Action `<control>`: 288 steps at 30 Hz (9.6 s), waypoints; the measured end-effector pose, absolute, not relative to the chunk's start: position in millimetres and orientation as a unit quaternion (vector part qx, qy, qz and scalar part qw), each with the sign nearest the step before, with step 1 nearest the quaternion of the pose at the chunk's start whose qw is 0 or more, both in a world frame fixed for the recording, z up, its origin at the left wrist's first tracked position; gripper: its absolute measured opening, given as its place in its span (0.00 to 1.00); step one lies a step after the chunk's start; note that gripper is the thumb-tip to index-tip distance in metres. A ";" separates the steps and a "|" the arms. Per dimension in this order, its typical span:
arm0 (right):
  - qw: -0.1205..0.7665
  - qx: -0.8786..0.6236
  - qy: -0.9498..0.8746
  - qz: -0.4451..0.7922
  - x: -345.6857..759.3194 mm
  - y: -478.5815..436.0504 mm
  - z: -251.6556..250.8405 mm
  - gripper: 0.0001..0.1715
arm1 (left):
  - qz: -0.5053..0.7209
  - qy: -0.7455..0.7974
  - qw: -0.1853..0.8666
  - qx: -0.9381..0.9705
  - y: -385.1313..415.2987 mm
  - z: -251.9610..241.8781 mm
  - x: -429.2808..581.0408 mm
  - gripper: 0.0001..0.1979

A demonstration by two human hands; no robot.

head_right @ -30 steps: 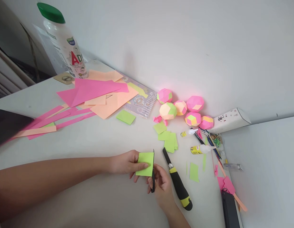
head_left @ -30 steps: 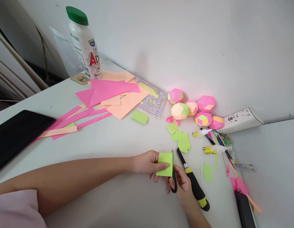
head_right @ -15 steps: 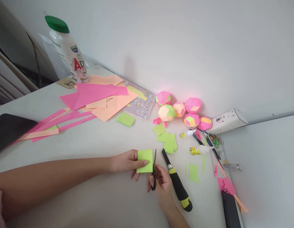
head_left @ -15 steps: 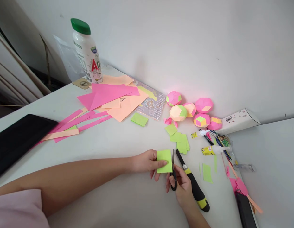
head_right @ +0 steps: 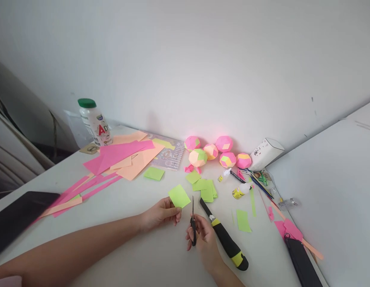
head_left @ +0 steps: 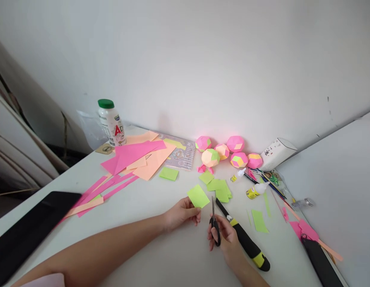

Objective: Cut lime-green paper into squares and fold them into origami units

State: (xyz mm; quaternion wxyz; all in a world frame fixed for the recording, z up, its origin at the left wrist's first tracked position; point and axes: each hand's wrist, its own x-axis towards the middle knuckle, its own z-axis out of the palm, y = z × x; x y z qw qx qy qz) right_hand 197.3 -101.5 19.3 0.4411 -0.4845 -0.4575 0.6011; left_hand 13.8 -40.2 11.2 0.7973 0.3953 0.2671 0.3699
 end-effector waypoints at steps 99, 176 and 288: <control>0.366 -0.496 -0.459 0.639 207.9 -101.4 23.7 0.24 | 0.404 0.304 0.777 0.375 -44.7 10.4 14.6 0.19; 0.352 -0.494 -0.465 0.644 208.2 -99.6 26.4 0.25 | 0.407 0.304 0.785 0.356 -43.6 12.9 13.9 0.18; 0.358 -0.521 -0.467 0.619 207.3 -100.1 21.1 0.23 | 0.371 0.279 0.802 0.376 -41.8 10.4 11.8 0.19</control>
